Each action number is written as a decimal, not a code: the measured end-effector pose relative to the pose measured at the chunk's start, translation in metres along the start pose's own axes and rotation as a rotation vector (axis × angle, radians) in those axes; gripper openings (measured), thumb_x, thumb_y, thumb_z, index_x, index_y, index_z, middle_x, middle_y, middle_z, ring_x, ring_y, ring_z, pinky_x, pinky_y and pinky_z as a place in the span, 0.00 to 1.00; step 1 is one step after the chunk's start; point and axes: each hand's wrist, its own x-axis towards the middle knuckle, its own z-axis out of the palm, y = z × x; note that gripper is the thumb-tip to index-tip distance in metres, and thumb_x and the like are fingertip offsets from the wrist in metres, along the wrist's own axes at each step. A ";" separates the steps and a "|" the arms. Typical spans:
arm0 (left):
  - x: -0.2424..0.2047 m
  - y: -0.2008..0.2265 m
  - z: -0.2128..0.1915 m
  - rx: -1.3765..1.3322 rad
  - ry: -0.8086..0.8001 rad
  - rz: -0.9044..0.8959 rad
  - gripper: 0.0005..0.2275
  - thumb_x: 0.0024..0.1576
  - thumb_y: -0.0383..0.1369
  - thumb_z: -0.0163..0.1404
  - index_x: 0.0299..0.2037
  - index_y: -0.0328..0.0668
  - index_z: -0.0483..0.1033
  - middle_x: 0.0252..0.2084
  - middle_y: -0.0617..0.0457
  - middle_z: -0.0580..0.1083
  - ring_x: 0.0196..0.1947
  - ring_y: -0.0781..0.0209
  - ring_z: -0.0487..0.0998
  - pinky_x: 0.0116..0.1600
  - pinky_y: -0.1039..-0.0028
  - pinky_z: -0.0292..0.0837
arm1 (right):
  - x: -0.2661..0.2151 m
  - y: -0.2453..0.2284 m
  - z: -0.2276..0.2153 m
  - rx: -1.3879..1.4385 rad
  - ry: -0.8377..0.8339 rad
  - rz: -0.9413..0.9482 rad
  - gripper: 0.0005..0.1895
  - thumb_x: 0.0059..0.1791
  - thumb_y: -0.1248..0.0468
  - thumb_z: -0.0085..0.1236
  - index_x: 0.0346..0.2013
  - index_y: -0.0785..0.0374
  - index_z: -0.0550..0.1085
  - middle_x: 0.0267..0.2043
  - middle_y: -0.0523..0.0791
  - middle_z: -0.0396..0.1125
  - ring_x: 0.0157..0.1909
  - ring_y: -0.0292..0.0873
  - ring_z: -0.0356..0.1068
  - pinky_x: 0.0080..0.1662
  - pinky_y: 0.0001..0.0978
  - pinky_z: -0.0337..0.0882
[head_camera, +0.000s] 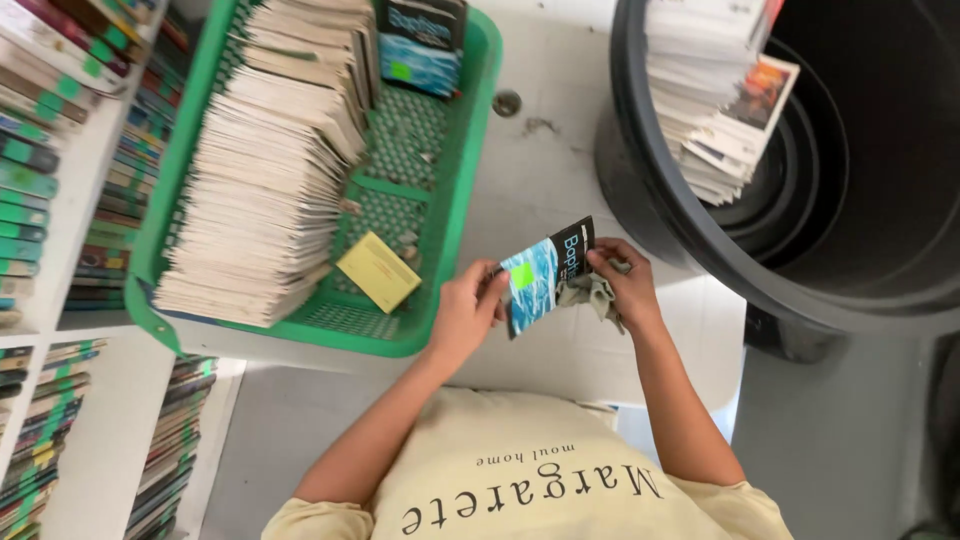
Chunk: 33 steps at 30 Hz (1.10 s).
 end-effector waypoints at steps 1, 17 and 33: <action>-0.006 -0.020 0.018 0.003 -0.011 -0.014 0.05 0.64 0.35 0.50 0.44 0.47 0.77 0.13 0.55 0.74 0.13 0.63 0.76 0.24 0.75 0.72 | -0.010 -0.003 -0.009 0.002 0.003 0.018 0.16 0.51 0.53 0.68 0.49 0.56 0.79 0.43 0.47 0.73 0.48 0.47 0.73 0.51 0.43 0.74; -0.018 -0.171 0.071 0.841 -0.037 -0.452 0.10 0.62 0.42 0.46 0.45 0.54 0.79 0.36 0.43 0.81 0.43 0.37 0.83 0.48 0.49 0.78 | 0.111 0.077 0.091 -0.557 -0.084 -0.255 0.13 0.57 0.62 0.42 0.46 0.69 0.71 0.45 0.59 0.66 0.52 0.62 0.66 0.55 0.57 0.63; -0.013 -0.149 0.067 0.860 -0.077 -0.465 0.12 0.65 0.41 0.43 0.49 0.50 0.77 0.40 0.40 0.81 0.45 0.34 0.82 0.51 0.46 0.77 | -0.028 0.200 0.076 -0.915 -0.306 -1.069 0.10 0.52 0.51 0.52 0.33 0.50 0.71 0.36 0.42 0.63 0.42 0.47 0.67 0.44 0.41 0.65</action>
